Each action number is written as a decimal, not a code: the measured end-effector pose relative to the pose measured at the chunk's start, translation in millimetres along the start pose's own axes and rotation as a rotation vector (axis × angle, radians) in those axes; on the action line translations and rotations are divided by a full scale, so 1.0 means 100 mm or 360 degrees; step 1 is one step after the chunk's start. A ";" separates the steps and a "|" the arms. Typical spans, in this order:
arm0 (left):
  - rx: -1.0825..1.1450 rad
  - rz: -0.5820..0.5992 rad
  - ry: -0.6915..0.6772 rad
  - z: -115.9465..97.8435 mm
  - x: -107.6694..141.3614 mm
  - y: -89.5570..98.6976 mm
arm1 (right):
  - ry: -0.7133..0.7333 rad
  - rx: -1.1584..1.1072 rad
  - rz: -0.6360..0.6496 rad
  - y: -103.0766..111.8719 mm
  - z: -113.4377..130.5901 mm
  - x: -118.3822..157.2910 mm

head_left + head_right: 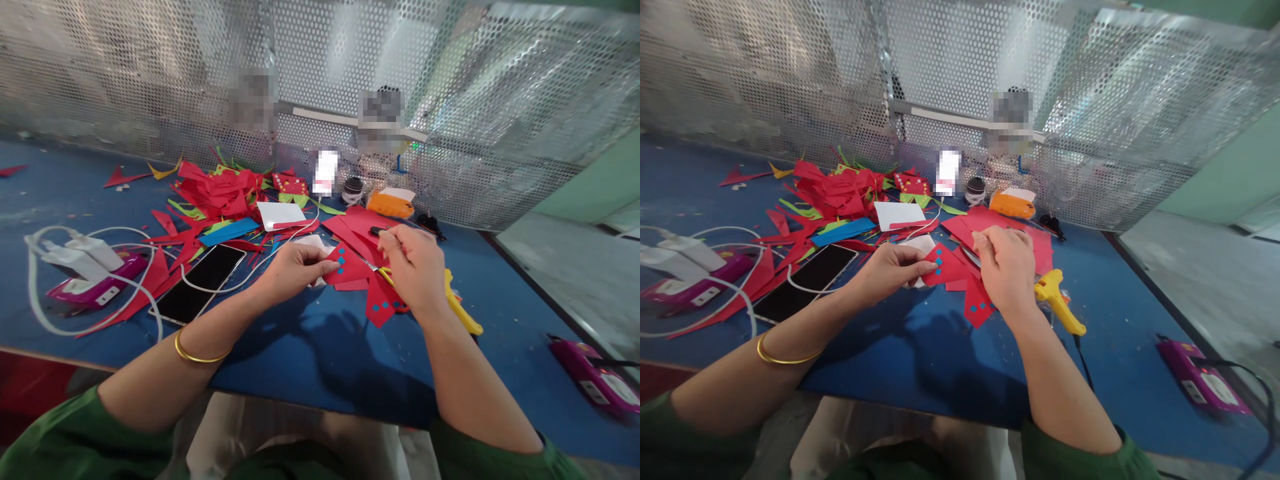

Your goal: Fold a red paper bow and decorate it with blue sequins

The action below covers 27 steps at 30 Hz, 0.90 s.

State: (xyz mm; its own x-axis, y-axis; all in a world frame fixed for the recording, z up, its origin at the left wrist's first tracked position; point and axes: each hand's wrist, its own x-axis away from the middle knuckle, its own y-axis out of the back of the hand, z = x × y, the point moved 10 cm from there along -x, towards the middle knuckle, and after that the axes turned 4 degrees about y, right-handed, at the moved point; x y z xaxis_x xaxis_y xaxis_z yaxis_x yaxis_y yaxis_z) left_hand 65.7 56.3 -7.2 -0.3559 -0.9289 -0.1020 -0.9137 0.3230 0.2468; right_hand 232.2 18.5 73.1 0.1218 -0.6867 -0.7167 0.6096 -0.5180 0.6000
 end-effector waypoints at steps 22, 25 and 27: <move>-0.0071 0.0050 0.0023 0.02 0.01 -0.05 | 0.0050 0.0021 -0.0079 0.03 0.06 0.01; -0.0002 0.0034 0.0049 0.02 0.01 -0.03 | 0.0135 -0.0003 -0.0055 0.04 0.09 0.01; 0.0024 -0.0003 0.0066 0.02 0.01 0.00 | 0.0253 -0.0029 0.0088 -0.07 0.17 0.02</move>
State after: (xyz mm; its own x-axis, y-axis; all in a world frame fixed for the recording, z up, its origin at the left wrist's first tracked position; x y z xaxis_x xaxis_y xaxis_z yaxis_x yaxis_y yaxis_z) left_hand 65.0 55.4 -9.7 -0.3461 -0.9361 -0.0624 -0.9172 0.3236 0.2323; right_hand 215.5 12.4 73.8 0.2769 -0.6237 -0.7310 0.6127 -0.4714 0.6343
